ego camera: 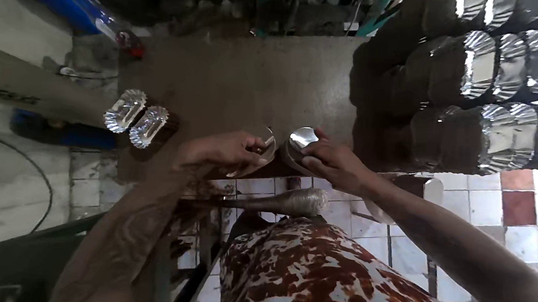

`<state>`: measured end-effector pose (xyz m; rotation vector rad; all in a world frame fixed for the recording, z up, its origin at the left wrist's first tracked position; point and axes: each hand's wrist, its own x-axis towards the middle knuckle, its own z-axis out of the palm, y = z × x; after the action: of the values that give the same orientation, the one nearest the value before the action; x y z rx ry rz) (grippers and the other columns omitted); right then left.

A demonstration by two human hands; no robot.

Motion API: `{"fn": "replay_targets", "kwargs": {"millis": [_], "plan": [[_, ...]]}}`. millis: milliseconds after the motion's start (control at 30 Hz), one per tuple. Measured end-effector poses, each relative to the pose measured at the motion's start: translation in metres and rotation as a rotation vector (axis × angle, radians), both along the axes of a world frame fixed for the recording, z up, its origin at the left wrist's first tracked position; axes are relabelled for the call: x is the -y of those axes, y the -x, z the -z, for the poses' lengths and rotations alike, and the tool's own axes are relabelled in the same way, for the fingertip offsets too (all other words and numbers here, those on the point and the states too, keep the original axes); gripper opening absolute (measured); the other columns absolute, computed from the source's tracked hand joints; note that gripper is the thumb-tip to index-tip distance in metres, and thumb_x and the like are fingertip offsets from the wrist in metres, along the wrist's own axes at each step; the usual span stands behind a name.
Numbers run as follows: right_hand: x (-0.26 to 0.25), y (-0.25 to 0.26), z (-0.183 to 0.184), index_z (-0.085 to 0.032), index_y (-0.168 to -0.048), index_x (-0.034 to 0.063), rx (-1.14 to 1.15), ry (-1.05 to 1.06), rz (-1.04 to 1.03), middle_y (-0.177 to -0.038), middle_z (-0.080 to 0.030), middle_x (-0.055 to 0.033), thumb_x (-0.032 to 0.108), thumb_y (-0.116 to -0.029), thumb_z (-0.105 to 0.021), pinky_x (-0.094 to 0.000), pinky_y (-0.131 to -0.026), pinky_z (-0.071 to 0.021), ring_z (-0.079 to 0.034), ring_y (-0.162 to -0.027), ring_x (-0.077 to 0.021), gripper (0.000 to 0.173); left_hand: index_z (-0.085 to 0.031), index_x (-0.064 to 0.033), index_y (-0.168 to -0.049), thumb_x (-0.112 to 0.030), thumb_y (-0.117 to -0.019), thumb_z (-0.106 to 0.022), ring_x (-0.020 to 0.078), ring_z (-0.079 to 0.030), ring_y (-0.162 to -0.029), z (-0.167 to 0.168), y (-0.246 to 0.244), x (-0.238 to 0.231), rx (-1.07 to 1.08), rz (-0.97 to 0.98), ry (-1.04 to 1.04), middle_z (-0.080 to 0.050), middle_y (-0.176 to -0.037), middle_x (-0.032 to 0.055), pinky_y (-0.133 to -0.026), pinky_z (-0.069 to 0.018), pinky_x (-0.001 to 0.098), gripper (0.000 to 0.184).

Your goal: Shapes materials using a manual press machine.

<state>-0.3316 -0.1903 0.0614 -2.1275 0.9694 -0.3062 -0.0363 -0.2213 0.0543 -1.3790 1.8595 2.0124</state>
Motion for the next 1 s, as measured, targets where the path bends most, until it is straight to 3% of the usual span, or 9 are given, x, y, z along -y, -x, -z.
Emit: {"fn": "replay_targets", "kwargs": {"millis": [67, 167, 333, 400, 467, 700, 800, 900, 1000], "plan": [[0.0, 0.004, 0.019, -0.074, -0.11, 0.0025, 0.023, 0.124, -0.033, -0.105, -0.074, -0.0091, 0.022, -0.093, -0.071, -0.0514, -0.122, -0.0326, -0.068, -0.109, -0.0233, 0.026, -0.066, -0.0077, -0.12, -0.018, -0.1008, -0.065, 0.0118, -0.054, -0.052, -0.003, 0.003, -0.002, 0.041, 0.0, 0.054, -0.065, -0.076, 0.0067, -0.047, -0.0451, 0.0265, 0.022], [0.002, 0.005, 0.044, -0.071, -0.118, 0.0073, -0.062, 0.312, -0.09, -0.108, -0.073, -0.0065, 0.022, -0.0839, -0.072, -0.0521, -0.123, -0.0299, -0.067, -0.111, -0.024, 0.037, -0.042, -0.0125, -0.154, -0.014, -0.099, -0.066, 0.023, -0.067, -0.093, -0.019, 0.018, -0.007, 0.231, 0.007, 0.186, -0.068, -0.115, 0.0156, -0.085, -0.0556, 0.0433, 0.06], [-0.036, -0.014, -0.005, -0.069, -0.119, -0.0007, -0.02, 0.493, 0.184, -0.122, -0.069, -0.0163, 0.01, -0.0943, -0.053, -0.052, -0.091, -0.0549, -0.065, -0.113, -0.0349, 0.031, -0.061, -0.0116, -0.134, -0.018, -0.1031, -0.048, 0.0226, -0.068, -0.084, -0.047, 0.024, -0.083, 0.212, -0.185, 0.753, -0.069, -0.097, 0.0102, -0.073, -0.0566, 0.0464, 0.034], [-0.058, -0.035, -0.014, -0.06, -0.133, -0.0035, 0.419, 0.122, 0.35, -0.125, -0.066, -0.0116, 0.005, -0.0998, -0.042, -0.0371, -0.096, -0.0524, -0.062, -0.113, -0.0183, 0.039, -0.061, -0.0117, -0.133, -0.011, -0.0994, -0.042, 0.0028, -0.063, -0.082, -0.047, 0.012, -0.128, -0.163, -0.618, 0.613, -0.068, -0.101, -0.001, -0.072, -0.0557, 0.0248, 0.038], [-0.084, -0.072, -0.006, -0.06, -0.133, 0.0099, 0.814, -0.441, 0.551, -0.108, -0.07, -0.0008, 0.013, -0.1051, -0.036, -0.0312, -0.077, -0.0602, -0.068, -0.091, -0.0082, 0.036, -0.062, -0.0183, -0.116, -0.009, -0.0955, -0.04, -0.0012, -0.067, -0.08, -0.026, 0.013, -0.154, -0.459, -0.977, 0.35, -0.07, -0.094, -0.0091, -0.069, -0.059, 0.0224, 0.032], [-0.115, -0.092, 0.02, -0.068, -0.113, 0.0089, 0.754, -1.119, 0.262, -0.09, -0.072, -0.004, 0.005, -0.0959, -0.056, -0.0341, -0.077, -0.0599, -0.069, -0.079, -0.0115, 0.021, -0.066, -0.0194, -0.078, -0.014, -0.0912, -0.041, 0.0055, -0.067, -0.065, 0.022, 0.028, -0.219, -0.907, -1.516, -0.115, -0.07, -0.072, -0.0025, -0.059, -0.0581, 0.0257, 0.029], [-0.116, -0.084, 0.04, -0.071, -0.108, 0.0093, 0.761, -1.037, 0.173, -0.087, -0.073, -0.0027, 0.004, -0.0949, -0.059, -0.0313, -0.073, -0.0597, -0.069, -0.076, -0.0092, 0.018, -0.071, -0.0247, -0.078, -0.023, -0.0891, -0.054, 0.0022, -0.068, -0.068, 0.055, 0.044, -0.227, -1.099, -1.417, -0.152, -0.071, -0.074, -0.0067, -0.061, -0.0587, 0.0238, 0.02], [-0.116, -0.032, 0.094, -0.069, -0.116, -0.0031, 0.31, -0.439, -0.104, -0.111, -0.072, -0.0122, 0.008, -0.0992, -0.055, -0.037, -0.096, -0.0568, -0.069, -0.104, -0.0179, 0.024, -0.064, -0.0037, -0.111, -0.007, -0.1016, -0.048, 0.0094, -0.063, -0.087, 0.134, 0.042, -0.216, -0.455, -1.019, -0.031, -0.065, -0.096, 0.0054, -0.082, -0.0549, 0.0281, 0.019], [-0.132, 0.023, 0.128, -0.065, -0.128, -0.0037, -0.345, -0.274, -0.443, -0.13, -0.065, -0.025, 0.01, -0.1004, -0.054, -0.0563, -0.106, -0.0485, -0.061, -0.124, -0.0411, 0.033, -0.058, -0.0006, -0.138, -0.032, -0.108, -0.05, 0.0328, -0.06, -0.124, 0.21, 0.066, -0.171, 0.1, -0.447, 0.029, -0.063, -0.132, 0.0223, -0.108, -0.0452, 0.0529, 0.044]]}}
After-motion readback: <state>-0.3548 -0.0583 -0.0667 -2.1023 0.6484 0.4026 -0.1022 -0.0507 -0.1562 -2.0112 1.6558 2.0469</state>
